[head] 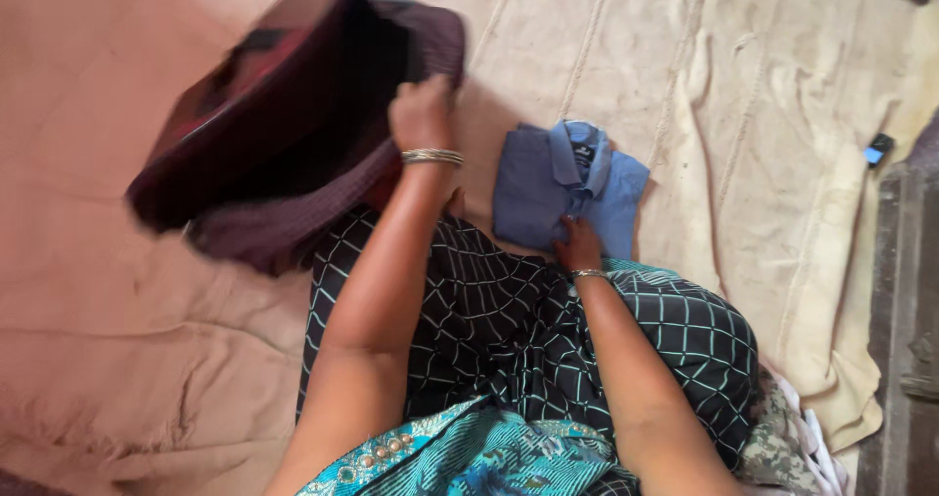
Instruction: The person folds a blue shirt by hand on a flat surface and then places the folded shirt into a maroon bag.
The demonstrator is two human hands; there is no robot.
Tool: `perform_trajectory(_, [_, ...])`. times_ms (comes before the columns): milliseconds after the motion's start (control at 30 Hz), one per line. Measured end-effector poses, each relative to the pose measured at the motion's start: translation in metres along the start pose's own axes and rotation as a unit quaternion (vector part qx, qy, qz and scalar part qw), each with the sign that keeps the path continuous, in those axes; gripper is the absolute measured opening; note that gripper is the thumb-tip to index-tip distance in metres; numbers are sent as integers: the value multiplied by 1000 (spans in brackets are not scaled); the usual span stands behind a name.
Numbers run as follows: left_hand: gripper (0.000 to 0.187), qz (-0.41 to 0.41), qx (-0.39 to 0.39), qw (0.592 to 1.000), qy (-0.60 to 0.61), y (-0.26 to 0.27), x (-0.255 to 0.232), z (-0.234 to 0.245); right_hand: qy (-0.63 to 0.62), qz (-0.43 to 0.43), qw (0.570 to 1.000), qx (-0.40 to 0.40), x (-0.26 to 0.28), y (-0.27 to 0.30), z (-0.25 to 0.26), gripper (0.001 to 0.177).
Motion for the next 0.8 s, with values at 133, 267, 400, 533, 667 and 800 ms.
perform_trajectory(133, [8, -46, 102, 993, 38, 17, -46, 19, 23, -1, 992, -124, 34, -8, 28, 60])
perform_trajectory(267, [40, -26, 229, 958, 171, -6, -30, 47, -119, 127, 952, -251, 139, -13, 93, 59])
perform_trajectory(400, [40, 26, 375, 868, 323, -36, 34, 9, -136, 298, 919, -221, 263, -37, 139, 61])
perform_trajectory(533, [33, -143, 338, 908, 201, -65, 88, -53, -2, 397, 910, -121, 358, -76, 151, 79])
perform_trajectory(667, [73, -534, 371, 706, 281, -29, 88, -48, -61, 481, 873, -54, 412, -107, 168, 89])
perform_trajectory(800, [67, -449, 398, 723, 341, 0, 134, -49, 7, 429, 888, 164, 420, -128, 153, 77])
Point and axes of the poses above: each hand's wrist, its own y-axis away from the middle knuckle, its own z-axis out of the back of the hand, x = y × z, the point moved 5 cm from there along -y, towards the middle knuckle, and after that the axes turned 5 degrees about -y, right-handed, at the moved point
